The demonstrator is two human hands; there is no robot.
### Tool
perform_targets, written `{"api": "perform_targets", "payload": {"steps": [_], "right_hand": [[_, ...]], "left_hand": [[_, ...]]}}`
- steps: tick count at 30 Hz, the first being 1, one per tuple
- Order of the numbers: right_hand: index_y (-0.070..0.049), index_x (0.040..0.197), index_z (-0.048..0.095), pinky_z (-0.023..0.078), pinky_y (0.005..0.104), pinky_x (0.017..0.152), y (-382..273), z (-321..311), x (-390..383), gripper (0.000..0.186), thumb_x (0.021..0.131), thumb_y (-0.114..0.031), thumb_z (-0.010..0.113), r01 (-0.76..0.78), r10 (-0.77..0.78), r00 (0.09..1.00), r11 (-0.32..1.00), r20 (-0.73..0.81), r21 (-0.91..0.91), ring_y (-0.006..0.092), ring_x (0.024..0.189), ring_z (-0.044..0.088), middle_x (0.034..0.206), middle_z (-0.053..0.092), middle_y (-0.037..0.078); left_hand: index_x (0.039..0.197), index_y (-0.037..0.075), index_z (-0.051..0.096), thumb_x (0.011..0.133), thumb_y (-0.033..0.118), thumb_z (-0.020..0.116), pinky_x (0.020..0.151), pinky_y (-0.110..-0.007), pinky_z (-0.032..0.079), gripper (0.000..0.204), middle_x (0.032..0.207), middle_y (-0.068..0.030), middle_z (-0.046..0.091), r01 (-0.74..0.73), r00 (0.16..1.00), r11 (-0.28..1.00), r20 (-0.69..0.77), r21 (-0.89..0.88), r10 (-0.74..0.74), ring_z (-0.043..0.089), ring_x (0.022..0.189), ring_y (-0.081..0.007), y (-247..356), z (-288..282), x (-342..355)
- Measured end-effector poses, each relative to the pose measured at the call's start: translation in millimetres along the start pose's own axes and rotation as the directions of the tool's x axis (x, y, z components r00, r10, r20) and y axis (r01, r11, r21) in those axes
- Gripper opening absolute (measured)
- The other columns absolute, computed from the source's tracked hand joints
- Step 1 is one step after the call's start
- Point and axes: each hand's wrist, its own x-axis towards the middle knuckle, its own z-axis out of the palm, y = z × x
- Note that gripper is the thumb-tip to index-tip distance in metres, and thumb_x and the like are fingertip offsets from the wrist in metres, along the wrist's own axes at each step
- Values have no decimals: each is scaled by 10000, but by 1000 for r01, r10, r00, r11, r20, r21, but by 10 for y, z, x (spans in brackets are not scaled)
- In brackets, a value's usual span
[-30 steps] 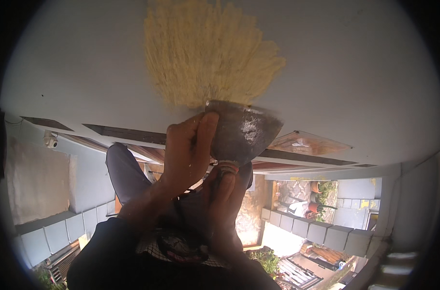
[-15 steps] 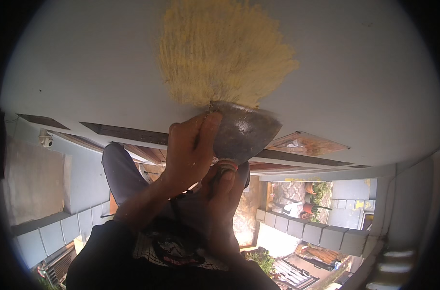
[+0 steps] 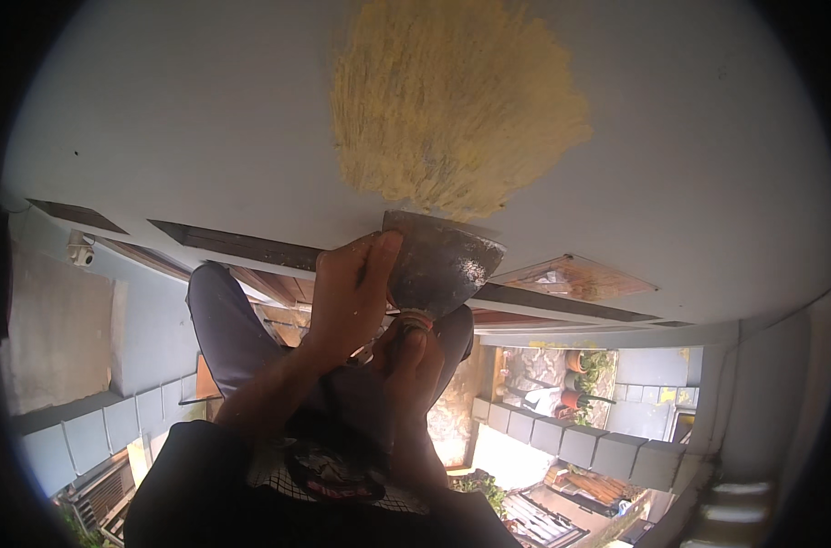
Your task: The person uses a trowel to apply a yellowish plaster-like material to a white ceiling surface. They repeatedly spread and smooth the material in a consistent motion, gradually covering a larger area of the ceiling.
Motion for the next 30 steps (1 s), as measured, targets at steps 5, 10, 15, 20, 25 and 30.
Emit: {"api": "perform_targets", "payload": {"steps": [5, 10, 15, 20, 25, 30], "right_hand": [[2, 983, 552, 446, 243, 566, 132, -49, -56, 468, 1050, -409, 340, 24, -20, 999, 990, 33, -141, 106, 651, 575, 759, 593, 59], [19, 1004, 550, 461, 256, 569, 271, -89, -61, 469, 1046, -409, 362, 23, -24, 1000, 997, -16, -68, 124, 659, 584, 771, 594, 64], [31, 1060, 550, 434, 248, 508, 457, -267, -5, 492, 1044, -421, 356, -56, 46, 991, 995, 127, 77, 142, 591, 565, 759, 593, 84], [40, 1120, 543, 387, 251, 417, 438, -390, 68, 563, 1045, -453, 282, -185, 95, 930, 956, 356, 228, 174, 471, 517, 625, 548, 115], [39, 1137, 530, 388, 276, 365, 280, -465, 199, 571, 1043, -467, 284, -141, -4, 901, 943, 434, 302, 173, 403, 471, 568, 502, 112], [18, 1110, 558, 370, 261, 429, 288, -605, 178, 541, 1046, -455, 302, -60, 60, 988, 998, 146, -3, 137, 472, 496, 643, 551, 89]], "left_hand": [[722, -27, 549, 1026, 216, 493, 456, -317, 322, 393, 502, -43, 436, 31, 999, 999, 11, -14, -31, 383, 489, -78, -10, -35, -43], [734, -33, 540, 1029, 213, 483, 453, -312, 307, 388, 505, -40, 417, 17, 1000, 1000, -15, -16, -18, 362, 504, -71, -117, 63, -72], [736, -33, 540, 1022, 192, 500, 452, -281, 299, 366, 525, -13, 419, 7, 1000, 999, 3, -33, -6, 366, 520, -52, -173, 8, -86], [739, -23, 549, 1016, 182, 519, 469, -258, 303, 346, 559, 31, 431, 88, 989, 990, 129, -110, -73, 372, 550, -32, -355, -28, -86], [764, -17, 575, 1019, 198, 524, 478, -245, 314, 338, 582, 37, 448, 66, 987, 978, 159, -199, -34, 391, 567, -23, -281, -16, -57], [779, -10, 583, 1036, 214, 500, 483, -233, 320, 351, 606, 46, 464, 33, 969, 983, 248, -179, 13, 405, 568, -23, -288, 84, -22]]}}
